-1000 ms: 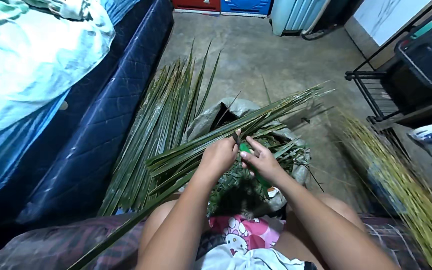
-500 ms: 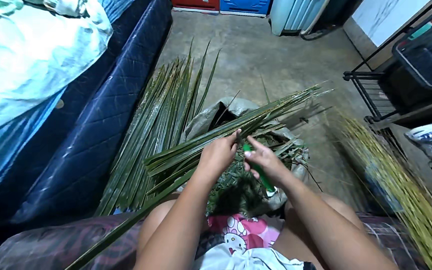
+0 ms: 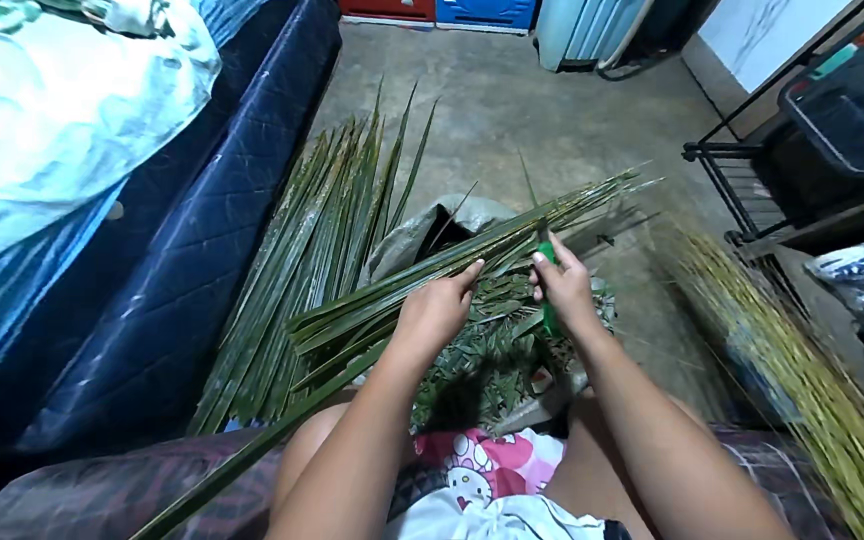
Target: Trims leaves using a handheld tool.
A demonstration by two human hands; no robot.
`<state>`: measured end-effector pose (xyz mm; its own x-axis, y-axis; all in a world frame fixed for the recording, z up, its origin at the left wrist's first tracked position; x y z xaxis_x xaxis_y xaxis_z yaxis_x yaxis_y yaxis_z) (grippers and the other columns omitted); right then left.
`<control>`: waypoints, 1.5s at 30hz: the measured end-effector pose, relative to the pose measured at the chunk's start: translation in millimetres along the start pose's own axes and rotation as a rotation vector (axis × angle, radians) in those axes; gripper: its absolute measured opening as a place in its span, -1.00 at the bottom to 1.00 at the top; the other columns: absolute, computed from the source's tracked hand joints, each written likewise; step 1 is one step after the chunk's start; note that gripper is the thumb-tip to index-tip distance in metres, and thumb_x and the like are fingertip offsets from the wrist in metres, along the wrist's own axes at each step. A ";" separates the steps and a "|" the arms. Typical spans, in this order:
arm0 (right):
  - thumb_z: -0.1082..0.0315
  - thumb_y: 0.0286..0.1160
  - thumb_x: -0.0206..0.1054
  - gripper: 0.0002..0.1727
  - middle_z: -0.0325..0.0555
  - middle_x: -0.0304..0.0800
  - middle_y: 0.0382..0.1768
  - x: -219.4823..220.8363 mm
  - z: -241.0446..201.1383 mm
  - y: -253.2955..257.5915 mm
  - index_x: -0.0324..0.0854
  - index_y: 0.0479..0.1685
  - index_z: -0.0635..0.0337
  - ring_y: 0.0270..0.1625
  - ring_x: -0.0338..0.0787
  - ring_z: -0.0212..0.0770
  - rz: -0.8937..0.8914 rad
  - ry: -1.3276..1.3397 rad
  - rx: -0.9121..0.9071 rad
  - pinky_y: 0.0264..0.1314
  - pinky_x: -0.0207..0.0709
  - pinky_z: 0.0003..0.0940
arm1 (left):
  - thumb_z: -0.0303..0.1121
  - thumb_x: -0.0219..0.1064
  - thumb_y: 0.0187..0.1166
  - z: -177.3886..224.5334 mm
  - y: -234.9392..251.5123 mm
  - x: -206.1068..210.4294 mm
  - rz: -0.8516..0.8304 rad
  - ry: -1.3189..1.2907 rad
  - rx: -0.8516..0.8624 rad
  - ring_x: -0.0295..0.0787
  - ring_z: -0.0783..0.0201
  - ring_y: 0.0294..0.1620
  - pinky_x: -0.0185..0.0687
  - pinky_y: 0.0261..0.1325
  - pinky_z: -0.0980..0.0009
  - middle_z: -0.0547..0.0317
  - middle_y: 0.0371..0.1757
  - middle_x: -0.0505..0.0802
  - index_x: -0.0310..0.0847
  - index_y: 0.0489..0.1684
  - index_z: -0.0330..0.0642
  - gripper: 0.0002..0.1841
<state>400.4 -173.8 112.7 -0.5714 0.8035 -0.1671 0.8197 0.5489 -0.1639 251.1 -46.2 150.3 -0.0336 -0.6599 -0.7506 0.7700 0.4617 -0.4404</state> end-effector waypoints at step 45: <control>0.36 0.84 0.18 -0.42 -0.10 0.70 -0.40 -0.6 0.7 6.4 0.23 0.80 0.29 -0.61 0.57 -0.42 -0.107 -0.051 0.063 -0.55 0.50 -0.55 | -0.16 -0.03 0.89 0.5 1.5 0.0 -0.004 -0.040 -0.008 0.74 -0.10 0.37 0.49 0.43 -0.22 -0.04 0.33 0.83 0.30 0.80 0.35 -0.51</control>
<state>406.0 -170.9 111.1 -0.6578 0.7276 -0.1945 0.7510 0.6138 -0.2434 252.6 -45.8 149.9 -0.0107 -0.6849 -0.7285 0.7646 0.4639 -0.4474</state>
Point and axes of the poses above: each hand's wrist, its own y-axis towards the middle knuckle, its own x-axis out of the palm, z = x × y, the point moved 3 cm from there along y, towards the middle knuckle
